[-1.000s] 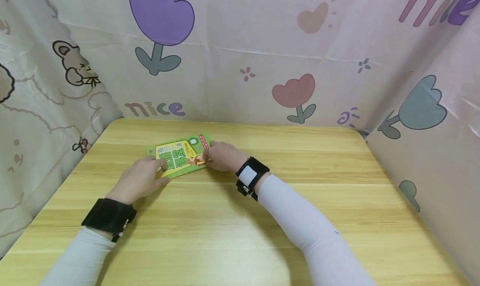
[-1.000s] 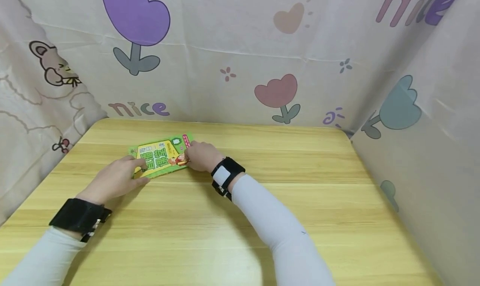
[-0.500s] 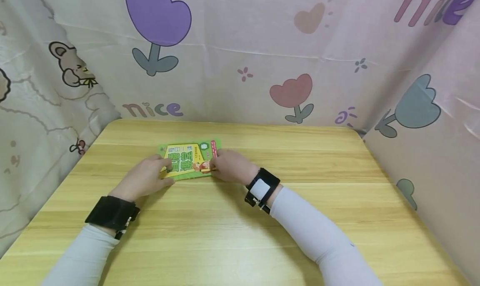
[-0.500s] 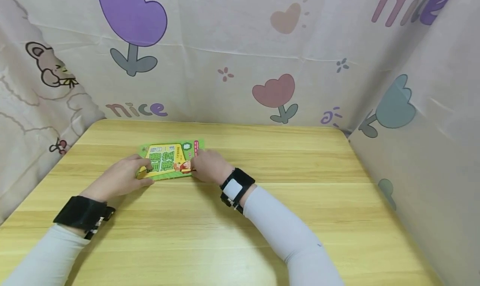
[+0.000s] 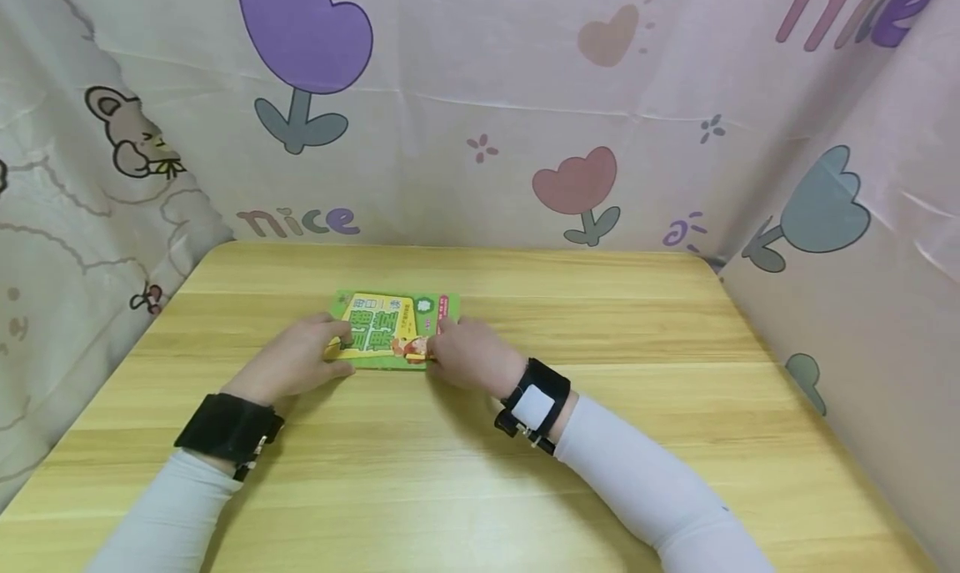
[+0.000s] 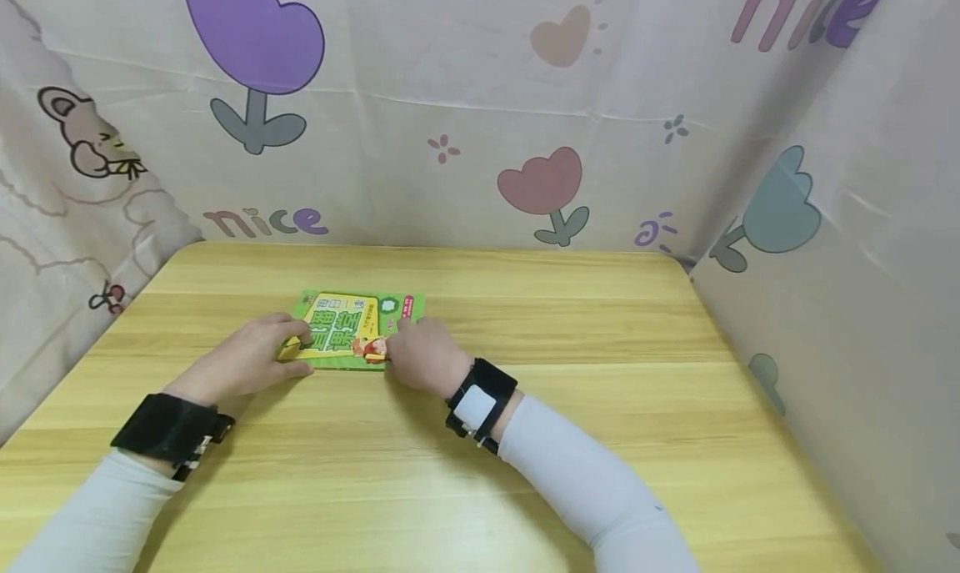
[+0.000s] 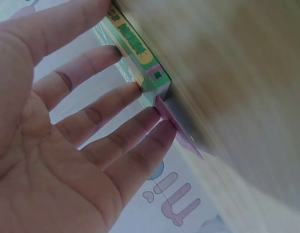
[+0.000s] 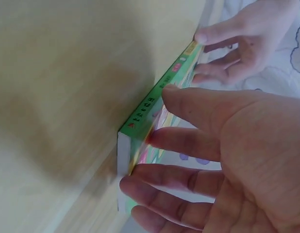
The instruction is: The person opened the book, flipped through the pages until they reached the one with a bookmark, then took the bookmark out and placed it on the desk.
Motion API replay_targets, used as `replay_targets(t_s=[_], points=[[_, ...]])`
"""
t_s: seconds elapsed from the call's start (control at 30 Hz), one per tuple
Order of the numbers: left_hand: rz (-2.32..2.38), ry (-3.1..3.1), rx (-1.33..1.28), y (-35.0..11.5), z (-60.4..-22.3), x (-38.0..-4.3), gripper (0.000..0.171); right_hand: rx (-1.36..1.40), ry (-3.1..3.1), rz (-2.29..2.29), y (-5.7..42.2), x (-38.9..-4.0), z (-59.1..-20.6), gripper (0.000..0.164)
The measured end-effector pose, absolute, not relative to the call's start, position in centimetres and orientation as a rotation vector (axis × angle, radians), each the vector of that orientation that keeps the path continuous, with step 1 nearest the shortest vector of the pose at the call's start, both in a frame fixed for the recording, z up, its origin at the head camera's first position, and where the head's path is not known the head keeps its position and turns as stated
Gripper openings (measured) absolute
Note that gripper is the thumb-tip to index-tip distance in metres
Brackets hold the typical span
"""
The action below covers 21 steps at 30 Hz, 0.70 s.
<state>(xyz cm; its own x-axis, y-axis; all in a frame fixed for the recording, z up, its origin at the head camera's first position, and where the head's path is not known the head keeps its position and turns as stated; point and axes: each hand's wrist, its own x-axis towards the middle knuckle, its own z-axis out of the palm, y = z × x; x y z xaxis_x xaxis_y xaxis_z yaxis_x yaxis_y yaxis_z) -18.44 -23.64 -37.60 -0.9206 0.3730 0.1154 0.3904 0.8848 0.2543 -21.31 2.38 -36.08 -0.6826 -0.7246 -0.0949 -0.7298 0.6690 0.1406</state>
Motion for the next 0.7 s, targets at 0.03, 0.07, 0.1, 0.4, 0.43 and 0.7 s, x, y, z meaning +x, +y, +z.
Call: replay_targets(t_s=[0.03, 0.07, 0.1, 0.4, 0.43, 0.7], points=[[-0.423, -2.991, -0.609, -23.5, -37.6, -18.4, 0.039, -1.245, 2.843, 0.273, 2.5, -21.1, -36.1, 0.031], [-0.423, -2.995, -0.61, -23.4, -37.6, -18.5, 0.039, -1.252, 2.843, 0.278, 2.6, -20.9, -36.0, 0.032], [-0.424, -2.998, -0.61, -23.3, -37.7, -18.5, 0.04, -1.255, 2.844, 0.278, 2.7, -20.7, -36.0, 0.032], [-0.464, -2.997, -0.654, -22.4, -37.6, -18.7, 0.038, -1.233, 2.869, 0.324, 3.4, -18.4, -35.7, 0.039], [-0.469, -2.996, -0.661, -22.3, -37.6, -18.8, 0.038, -1.234, 2.872, 0.344, 3.5, -18.2, -35.7, 0.041], [-0.486, -2.986, -0.676, -21.6, -37.3, -19.0, 0.035, -1.166, 2.864, 0.191, 4.2, -18.9, -35.4, 0.033]])
